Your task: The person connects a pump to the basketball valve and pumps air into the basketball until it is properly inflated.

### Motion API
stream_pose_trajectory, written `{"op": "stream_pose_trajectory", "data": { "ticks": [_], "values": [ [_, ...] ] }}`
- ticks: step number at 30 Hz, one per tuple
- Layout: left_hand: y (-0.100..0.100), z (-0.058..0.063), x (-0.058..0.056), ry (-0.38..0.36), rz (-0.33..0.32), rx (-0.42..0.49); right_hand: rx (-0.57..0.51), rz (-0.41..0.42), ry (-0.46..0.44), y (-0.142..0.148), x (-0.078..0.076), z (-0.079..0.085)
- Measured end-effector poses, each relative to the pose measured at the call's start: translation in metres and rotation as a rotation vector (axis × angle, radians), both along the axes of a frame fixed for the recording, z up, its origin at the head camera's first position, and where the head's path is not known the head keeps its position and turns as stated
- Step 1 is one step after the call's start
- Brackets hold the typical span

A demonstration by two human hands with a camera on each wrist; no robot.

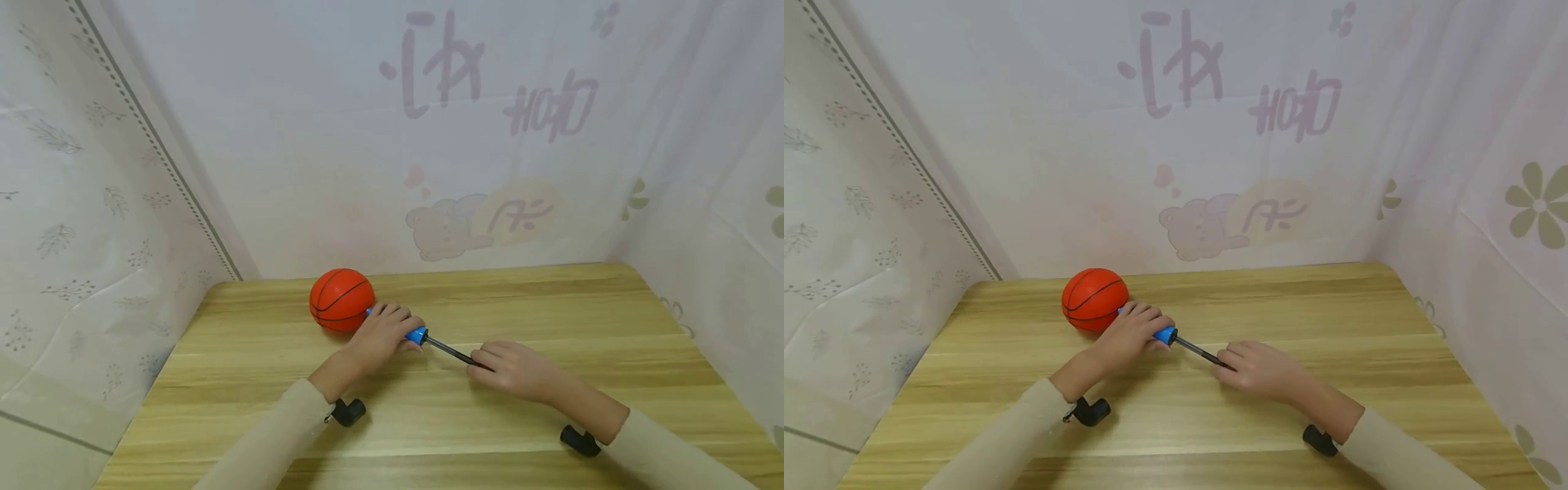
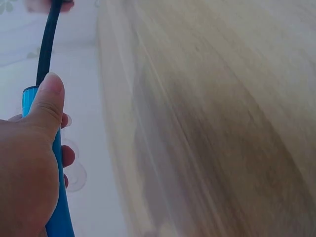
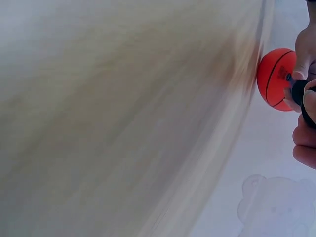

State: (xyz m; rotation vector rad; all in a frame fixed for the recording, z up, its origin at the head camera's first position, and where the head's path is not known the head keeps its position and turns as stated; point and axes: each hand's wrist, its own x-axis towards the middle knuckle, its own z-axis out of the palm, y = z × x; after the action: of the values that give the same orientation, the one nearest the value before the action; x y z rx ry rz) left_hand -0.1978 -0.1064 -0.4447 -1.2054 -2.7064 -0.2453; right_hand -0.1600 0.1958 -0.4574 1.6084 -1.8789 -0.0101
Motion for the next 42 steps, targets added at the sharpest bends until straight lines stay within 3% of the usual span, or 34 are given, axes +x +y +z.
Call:
{"op": "stream_pose_trajectory", "data": {
  "ticks": [6, 12, 23, 36, 42],
  "values": [
    [-0.003, 0.002, 0.000, -0.003, 0.007, 0.019, -0.005, 0.013, -0.013, 0.012, 0.008, 0.003],
    [0.004, 0.000, 0.002, -0.013, -0.009, 0.013, -0.018, 0.011, -0.016, 0.012, 0.006, 0.002],
    [0.007, 0.001, 0.004, -0.023, 0.028, -0.018, 0.038, -0.030, -0.047, -0.009, -0.010, 0.006],
    [0.012, -0.002, 0.008, 0.008, 0.014, -0.018, 0.034, 0.015, -0.035, -0.040, -0.034, 0.007],
    [0.013, -0.002, 0.010, -0.004, 0.010, -0.002, 0.023, 0.020, -0.025, -0.044, -0.035, 0.004]
  ]
}}
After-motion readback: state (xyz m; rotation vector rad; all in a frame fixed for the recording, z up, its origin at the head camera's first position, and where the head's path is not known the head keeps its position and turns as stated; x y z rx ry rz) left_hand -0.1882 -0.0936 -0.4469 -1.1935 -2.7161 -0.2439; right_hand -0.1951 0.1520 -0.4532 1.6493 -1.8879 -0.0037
